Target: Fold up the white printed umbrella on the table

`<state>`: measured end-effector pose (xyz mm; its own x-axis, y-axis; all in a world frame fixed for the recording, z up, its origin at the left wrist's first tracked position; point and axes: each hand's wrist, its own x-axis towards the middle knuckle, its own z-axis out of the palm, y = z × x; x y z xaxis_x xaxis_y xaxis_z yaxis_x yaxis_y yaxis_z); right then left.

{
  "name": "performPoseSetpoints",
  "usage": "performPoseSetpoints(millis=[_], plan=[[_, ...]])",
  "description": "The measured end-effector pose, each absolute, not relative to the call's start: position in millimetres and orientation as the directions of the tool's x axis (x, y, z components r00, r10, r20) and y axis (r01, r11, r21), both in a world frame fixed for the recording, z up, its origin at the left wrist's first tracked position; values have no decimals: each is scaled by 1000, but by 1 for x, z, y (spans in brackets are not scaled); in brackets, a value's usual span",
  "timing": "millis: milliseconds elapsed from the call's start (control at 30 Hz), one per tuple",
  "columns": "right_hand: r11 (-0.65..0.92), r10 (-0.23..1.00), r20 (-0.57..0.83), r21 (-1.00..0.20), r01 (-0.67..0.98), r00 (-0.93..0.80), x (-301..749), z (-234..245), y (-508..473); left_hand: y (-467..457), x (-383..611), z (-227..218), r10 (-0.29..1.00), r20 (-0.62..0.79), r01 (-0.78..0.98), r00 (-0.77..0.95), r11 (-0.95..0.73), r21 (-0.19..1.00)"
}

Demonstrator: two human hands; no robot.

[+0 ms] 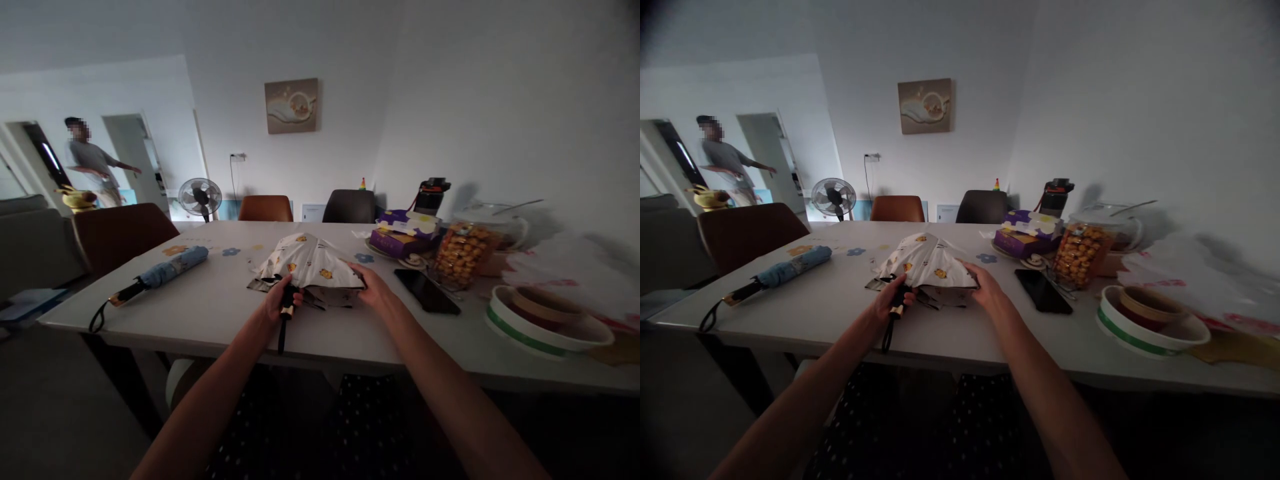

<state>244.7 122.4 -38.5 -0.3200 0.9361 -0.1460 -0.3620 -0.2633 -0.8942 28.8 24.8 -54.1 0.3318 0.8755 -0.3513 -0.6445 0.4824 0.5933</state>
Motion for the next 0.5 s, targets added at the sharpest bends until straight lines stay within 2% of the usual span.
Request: performPoseSetpoints(millis=[133, 267, 433, 500], plan=[[-293, 941, -220, -910, -293, -256, 245, -37, 123, 29, 27, -59, 883, -334, -647, 329, 469, 601], [-206, 965, -136, -923, -326, -224, 250, -32, 120, 28, 31, -57, 892, -358, -611, 276, 451, 651], [-206, 930, -125, -956, -209, -345, 252, -35, 118, 28, 35, -57, 922, -337, -638, 192, 378, 671], [-151, 944, -82, -968, -199, -319, 254, -36, 120, 28, 36, -57, 922, -337, -636, 192, 378, 673]])
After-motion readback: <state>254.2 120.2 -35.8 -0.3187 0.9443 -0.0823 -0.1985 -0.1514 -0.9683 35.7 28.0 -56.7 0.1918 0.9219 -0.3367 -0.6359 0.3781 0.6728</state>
